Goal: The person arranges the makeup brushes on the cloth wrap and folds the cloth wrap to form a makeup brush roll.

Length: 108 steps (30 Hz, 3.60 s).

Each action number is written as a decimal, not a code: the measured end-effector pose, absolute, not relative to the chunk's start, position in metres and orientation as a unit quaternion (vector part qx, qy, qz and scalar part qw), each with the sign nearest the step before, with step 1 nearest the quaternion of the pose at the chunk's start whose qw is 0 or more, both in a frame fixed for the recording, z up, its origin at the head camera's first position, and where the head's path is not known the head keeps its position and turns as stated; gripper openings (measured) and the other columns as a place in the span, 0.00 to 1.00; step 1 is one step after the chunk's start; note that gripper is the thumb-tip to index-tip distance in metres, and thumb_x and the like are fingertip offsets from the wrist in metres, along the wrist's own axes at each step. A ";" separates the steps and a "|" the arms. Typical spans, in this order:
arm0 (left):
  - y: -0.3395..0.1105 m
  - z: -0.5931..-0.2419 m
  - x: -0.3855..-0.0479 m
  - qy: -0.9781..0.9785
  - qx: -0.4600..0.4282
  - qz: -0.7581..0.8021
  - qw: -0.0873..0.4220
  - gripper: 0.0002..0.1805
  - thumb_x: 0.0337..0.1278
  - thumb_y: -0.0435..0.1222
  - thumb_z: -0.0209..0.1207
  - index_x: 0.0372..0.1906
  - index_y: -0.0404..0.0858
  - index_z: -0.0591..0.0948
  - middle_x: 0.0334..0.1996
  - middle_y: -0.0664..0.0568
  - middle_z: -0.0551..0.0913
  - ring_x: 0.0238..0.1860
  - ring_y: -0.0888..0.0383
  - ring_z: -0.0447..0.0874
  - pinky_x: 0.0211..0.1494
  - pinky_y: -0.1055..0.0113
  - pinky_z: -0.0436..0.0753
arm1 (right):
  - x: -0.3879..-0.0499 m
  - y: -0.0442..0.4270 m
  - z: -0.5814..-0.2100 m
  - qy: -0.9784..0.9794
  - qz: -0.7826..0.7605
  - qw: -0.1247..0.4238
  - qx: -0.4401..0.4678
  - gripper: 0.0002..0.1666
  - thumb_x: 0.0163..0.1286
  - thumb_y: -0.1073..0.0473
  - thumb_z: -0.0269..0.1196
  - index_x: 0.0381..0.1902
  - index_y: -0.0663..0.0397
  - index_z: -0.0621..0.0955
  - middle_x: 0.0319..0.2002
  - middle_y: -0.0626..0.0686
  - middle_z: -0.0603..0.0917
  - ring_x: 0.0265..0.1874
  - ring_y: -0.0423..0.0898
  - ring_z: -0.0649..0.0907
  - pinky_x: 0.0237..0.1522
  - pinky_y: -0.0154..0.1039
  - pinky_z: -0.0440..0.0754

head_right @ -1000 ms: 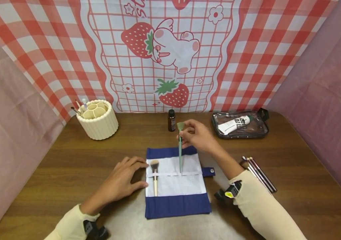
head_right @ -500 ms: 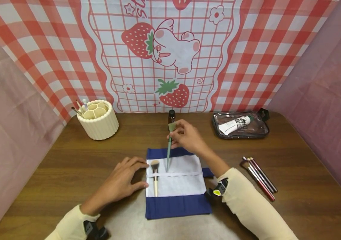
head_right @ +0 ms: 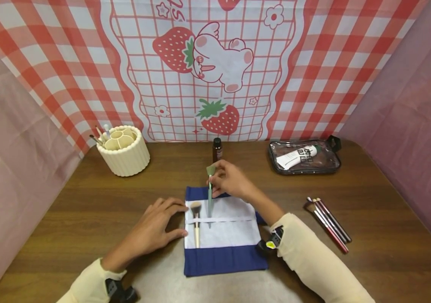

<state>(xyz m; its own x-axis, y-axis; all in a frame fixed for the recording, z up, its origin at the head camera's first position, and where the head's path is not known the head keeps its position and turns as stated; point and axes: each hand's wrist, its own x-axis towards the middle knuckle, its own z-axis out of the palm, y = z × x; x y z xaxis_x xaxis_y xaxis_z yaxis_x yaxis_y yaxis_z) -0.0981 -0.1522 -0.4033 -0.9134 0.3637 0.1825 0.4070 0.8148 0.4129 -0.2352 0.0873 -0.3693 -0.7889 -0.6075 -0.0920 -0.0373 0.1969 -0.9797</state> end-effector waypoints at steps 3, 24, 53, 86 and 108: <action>-0.153 -0.403 -0.098 -0.951 -0.203 -0.229 0.047 0.31 0.50 0.52 0.73 0.58 0.41 0.82 0.59 0.52 0.77 0.56 0.50 0.72 0.52 0.52 0.70 | -0.232 0.087 -0.373 0.736 -0.584 0.261 -0.219 0.21 0.74 0.71 0.56 0.63 0.67 0.67 0.44 0.71 0.83 0.31 0.60 0.86 0.37 0.54 0.85; -0.151 -0.401 -0.098 -0.951 -0.203 -0.228 0.044 0.31 0.52 0.50 0.73 0.58 0.40 0.82 0.58 0.51 0.77 0.56 0.49 0.71 0.52 0.52 0.70 | -0.207 0.104 -0.378 0.818 -0.387 0.255 -0.340 0.13 0.70 0.58 0.67 0.48 0.58 0.80 0.34 0.51 0.83 0.31 0.44 0.81 0.32 0.38 0.79; -0.153 -0.400 -0.098 -0.952 -0.208 -0.220 0.047 0.32 0.51 0.52 0.73 0.58 0.41 0.82 0.58 0.51 0.77 0.56 0.49 0.72 0.54 0.52 0.71 | -0.191 0.177 -0.338 0.897 -0.333 0.040 -0.288 0.10 0.76 0.56 0.60 0.47 0.53 0.85 0.30 0.47 0.85 0.27 0.41 0.83 0.28 0.37 0.80; -0.154 -0.402 -0.100 -0.952 -0.212 -0.216 0.045 0.32 0.52 0.52 0.73 0.59 0.40 0.82 0.60 0.50 0.77 0.57 0.49 0.71 0.53 0.53 0.71 | -0.184 0.328 -0.345 0.977 -0.135 0.051 -0.155 0.12 0.70 0.50 0.65 0.34 0.53 0.83 0.26 0.43 0.82 0.25 0.43 0.76 0.27 0.43 0.72; -0.153 -0.401 -0.099 -0.954 -0.208 -0.213 0.037 0.32 0.52 0.53 0.72 0.60 0.41 0.81 0.60 0.50 0.76 0.57 0.50 0.71 0.54 0.53 0.71 | -0.166 0.307 -0.350 0.978 -0.122 0.095 -0.140 0.14 0.66 0.46 0.68 0.27 0.47 0.81 0.22 0.43 0.78 0.23 0.46 0.75 0.24 0.43 0.70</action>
<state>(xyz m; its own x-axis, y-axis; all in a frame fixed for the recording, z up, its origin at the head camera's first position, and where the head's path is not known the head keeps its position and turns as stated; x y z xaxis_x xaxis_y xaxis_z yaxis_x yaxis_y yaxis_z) -0.0989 -0.1532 -0.4006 -0.9106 0.3811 0.1598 0.4129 0.8227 0.3907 -0.1664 0.3068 -0.3502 -0.9428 -0.2971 -0.1514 -0.2510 0.9312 -0.2644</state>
